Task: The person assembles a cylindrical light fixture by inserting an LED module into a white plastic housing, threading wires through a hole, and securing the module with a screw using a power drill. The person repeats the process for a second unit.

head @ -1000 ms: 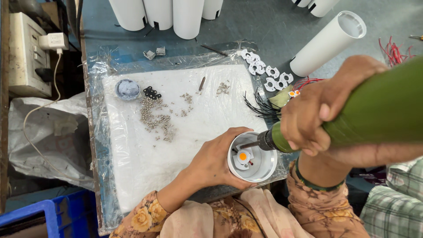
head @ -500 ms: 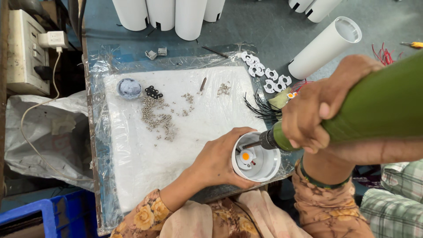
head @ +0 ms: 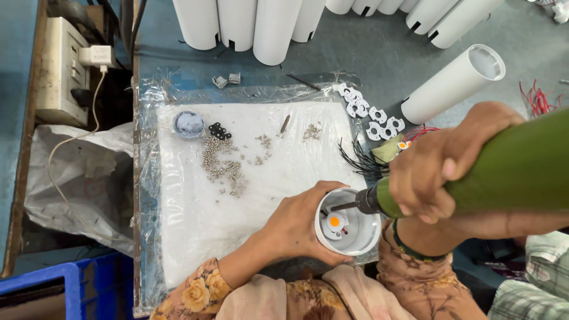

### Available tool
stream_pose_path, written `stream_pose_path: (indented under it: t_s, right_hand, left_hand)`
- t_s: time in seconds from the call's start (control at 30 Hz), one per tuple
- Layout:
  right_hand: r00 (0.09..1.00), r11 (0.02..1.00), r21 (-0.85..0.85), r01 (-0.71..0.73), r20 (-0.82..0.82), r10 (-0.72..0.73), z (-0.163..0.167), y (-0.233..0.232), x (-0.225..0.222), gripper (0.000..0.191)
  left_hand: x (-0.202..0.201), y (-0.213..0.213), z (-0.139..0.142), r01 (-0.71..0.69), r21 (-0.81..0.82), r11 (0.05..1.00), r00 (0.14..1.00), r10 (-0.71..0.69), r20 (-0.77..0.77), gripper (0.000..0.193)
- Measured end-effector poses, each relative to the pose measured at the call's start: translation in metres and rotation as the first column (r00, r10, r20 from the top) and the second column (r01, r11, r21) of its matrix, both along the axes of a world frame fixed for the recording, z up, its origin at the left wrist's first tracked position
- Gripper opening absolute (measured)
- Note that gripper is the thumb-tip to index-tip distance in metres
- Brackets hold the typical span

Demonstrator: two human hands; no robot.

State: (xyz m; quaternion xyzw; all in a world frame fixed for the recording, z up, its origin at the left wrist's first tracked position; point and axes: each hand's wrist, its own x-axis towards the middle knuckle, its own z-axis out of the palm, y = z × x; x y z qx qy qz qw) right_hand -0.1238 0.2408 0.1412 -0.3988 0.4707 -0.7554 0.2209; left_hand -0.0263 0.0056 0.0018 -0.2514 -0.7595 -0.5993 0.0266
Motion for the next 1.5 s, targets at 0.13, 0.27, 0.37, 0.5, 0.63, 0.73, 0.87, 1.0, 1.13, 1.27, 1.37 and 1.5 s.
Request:
stream_pose_path:
  t_s: [0.13,0.27,0.37,0.5,0.63,0.73,0.87,1.0,1.13,1.27,1.37,1.5]
  right_hand:
    - [0.987,0.989,-0.108,0.102,-0.115,-0.115,-0.012,0.007,0.003,0.073]
    - [0.990,0.981,-0.190,0.044,-0.121,-0.068,-0.014,0.009,0.006,0.072]
    - [0.986,0.961,-0.276,0.031,-0.151,-0.075,-0.021,0.004,0.010,0.074]
    - [0.986,0.971,-0.229,0.074,-0.128,-0.105,-0.018,0.009,0.006,0.074]
    - [0.987,0.981,-0.192,0.021,-0.151,-0.051,-0.017,0.010,-0.001,0.071]
    - [0.995,0.976,-0.216,-0.003,-0.101,-0.019,-0.017,0.004,0.002,0.063]
    - [0.999,0.990,-0.138,0.038,-0.008,-0.039,-0.004,0.002,0.008,0.055]
    - [0.996,0.995,-0.045,-0.090,-0.005,0.090,0.010,0.004,-0.002,0.044]
    - [0.995,0.993,-0.087,-0.075,-0.080,0.068,-0.001,0.000,-0.003,0.054]
    - [0.996,0.991,-0.126,-0.039,-0.086,0.028,-0.009,-0.003,-0.003,0.067]
    - [0.988,0.990,-0.079,-0.116,-0.107,0.107,-0.005,-0.001,-0.010,0.072]
    - [0.987,0.996,0.040,-0.081,-0.133,0.085,0.001,0.005,0.000,0.073]
  left_hand:
    - [0.005,0.000,0.001,-0.004,-0.003,1.000,0.999,0.004,0.037,0.103]
    - [0.007,0.003,0.003,-0.003,0.001,1.000,1.000,0.003,0.009,0.103]
    - [0.007,0.002,0.005,-0.007,-0.031,1.000,0.998,0.009,0.068,0.104]
    - [0.009,0.004,0.006,-0.009,-0.025,1.000,0.998,0.011,0.055,0.103]
    - [0.008,0.006,0.003,-0.020,-0.043,0.999,1.000,0.020,0.009,0.104]
    - [0.005,0.005,0.001,-0.030,-0.037,0.999,1.000,0.030,0.007,0.105]
    - [0.002,0.004,0.000,-0.021,-0.035,0.999,1.000,0.021,-0.011,0.105]
    - [0.001,0.004,-0.002,-0.022,-0.045,0.999,1.000,0.021,-0.017,0.106]
    - [0.002,0.005,-0.004,-0.005,-0.041,0.999,1.000,0.005,-0.001,0.105]
    - [0.002,0.004,-0.003,-0.008,-0.035,0.999,1.000,0.007,-0.024,0.105]
    - [0.003,0.003,-0.001,-0.002,-0.032,1.000,1.000,0.002,-0.009,0.104]
    - [0.005,0.002,0.000,-0.012,-0.028,1.000,1.000,0.011,-0.025,0.105]
